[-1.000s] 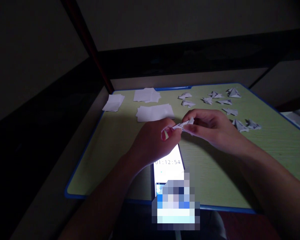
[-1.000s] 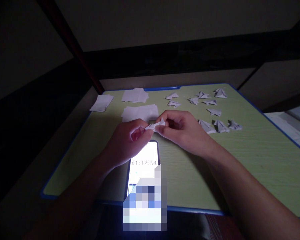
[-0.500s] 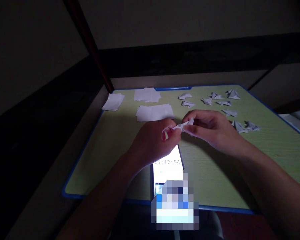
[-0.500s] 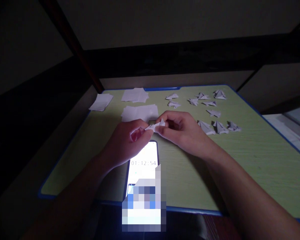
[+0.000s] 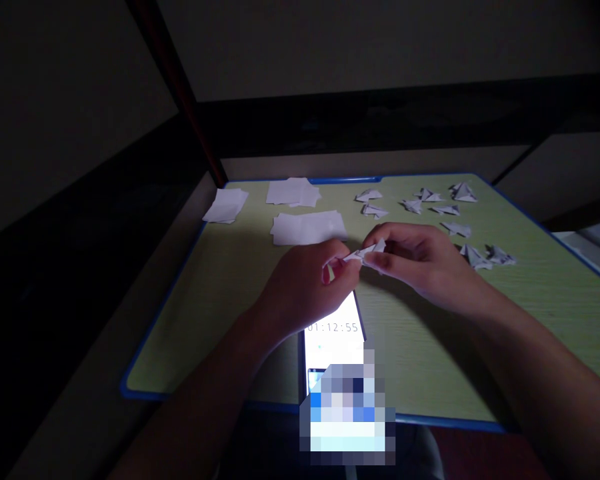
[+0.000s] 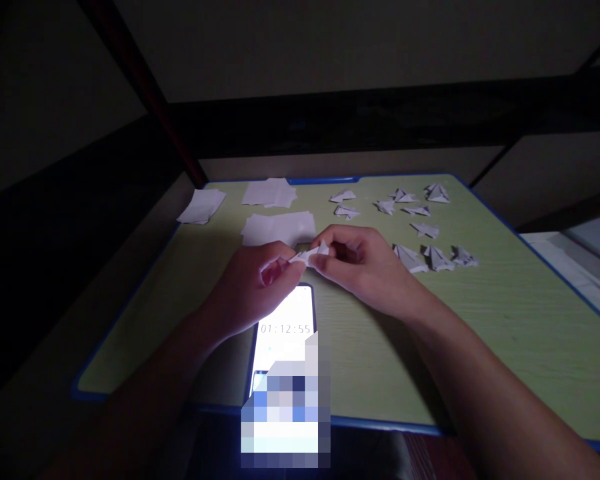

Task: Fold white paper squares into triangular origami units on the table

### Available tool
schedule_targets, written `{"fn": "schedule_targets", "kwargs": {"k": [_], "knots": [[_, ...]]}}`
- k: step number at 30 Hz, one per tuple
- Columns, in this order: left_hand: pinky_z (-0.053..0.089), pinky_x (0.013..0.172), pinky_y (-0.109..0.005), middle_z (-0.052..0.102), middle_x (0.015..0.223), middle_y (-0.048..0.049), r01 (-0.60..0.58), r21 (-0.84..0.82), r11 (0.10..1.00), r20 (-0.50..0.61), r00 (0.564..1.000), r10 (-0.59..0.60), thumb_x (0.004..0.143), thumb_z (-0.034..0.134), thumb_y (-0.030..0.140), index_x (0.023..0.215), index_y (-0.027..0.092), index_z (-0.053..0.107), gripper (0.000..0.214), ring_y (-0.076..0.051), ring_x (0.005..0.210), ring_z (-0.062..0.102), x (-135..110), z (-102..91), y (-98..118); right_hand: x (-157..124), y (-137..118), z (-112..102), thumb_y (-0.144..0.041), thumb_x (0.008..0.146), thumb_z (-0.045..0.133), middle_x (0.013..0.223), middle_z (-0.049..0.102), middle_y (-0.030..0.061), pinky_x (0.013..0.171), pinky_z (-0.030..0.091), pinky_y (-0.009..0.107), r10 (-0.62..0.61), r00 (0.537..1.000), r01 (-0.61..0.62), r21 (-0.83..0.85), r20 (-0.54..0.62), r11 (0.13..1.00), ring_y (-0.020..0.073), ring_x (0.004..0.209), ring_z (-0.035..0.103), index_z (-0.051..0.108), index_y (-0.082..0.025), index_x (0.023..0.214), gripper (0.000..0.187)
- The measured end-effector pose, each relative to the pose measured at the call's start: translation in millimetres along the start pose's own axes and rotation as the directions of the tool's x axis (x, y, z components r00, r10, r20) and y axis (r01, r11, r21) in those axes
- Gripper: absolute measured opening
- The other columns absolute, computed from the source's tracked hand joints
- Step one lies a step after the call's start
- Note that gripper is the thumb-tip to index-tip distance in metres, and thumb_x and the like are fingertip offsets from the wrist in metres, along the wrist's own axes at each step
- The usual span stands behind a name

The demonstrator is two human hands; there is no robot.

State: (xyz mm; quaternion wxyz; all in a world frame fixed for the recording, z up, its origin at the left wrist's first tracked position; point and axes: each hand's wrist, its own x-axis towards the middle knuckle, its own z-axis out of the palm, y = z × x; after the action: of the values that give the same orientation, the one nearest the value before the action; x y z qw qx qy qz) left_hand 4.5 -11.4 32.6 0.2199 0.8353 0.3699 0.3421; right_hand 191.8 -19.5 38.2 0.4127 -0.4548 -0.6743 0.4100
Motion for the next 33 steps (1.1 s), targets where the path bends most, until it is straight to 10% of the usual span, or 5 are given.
{"fn": "schedule_targets", "kwargs": {"k": [33], "knots": [[0.035, 0.046, -0.018, 0.063, 0.062, 0.0026, -0.011, -0.063, 0.998, -0.155, 0.988, 0.001, 0.081, 0.063, 0.022, 0.077, 0.015, 0.062, 0.008, -0.005, 0.049, 0.051, 0.3, 5.7, -4.5, 2.6, -8.3, 2.0, -0.029, 0.072, 0.069, 0.063, 0.056, -0.0022, 0.052, 0.034, 0.027, 0.008, 0.989, -0.014, -0.035, -0.149, 0.999, 0.0119, 0.056, 0.047, 0.061, -0.021, 0.066, 0.013]]}}
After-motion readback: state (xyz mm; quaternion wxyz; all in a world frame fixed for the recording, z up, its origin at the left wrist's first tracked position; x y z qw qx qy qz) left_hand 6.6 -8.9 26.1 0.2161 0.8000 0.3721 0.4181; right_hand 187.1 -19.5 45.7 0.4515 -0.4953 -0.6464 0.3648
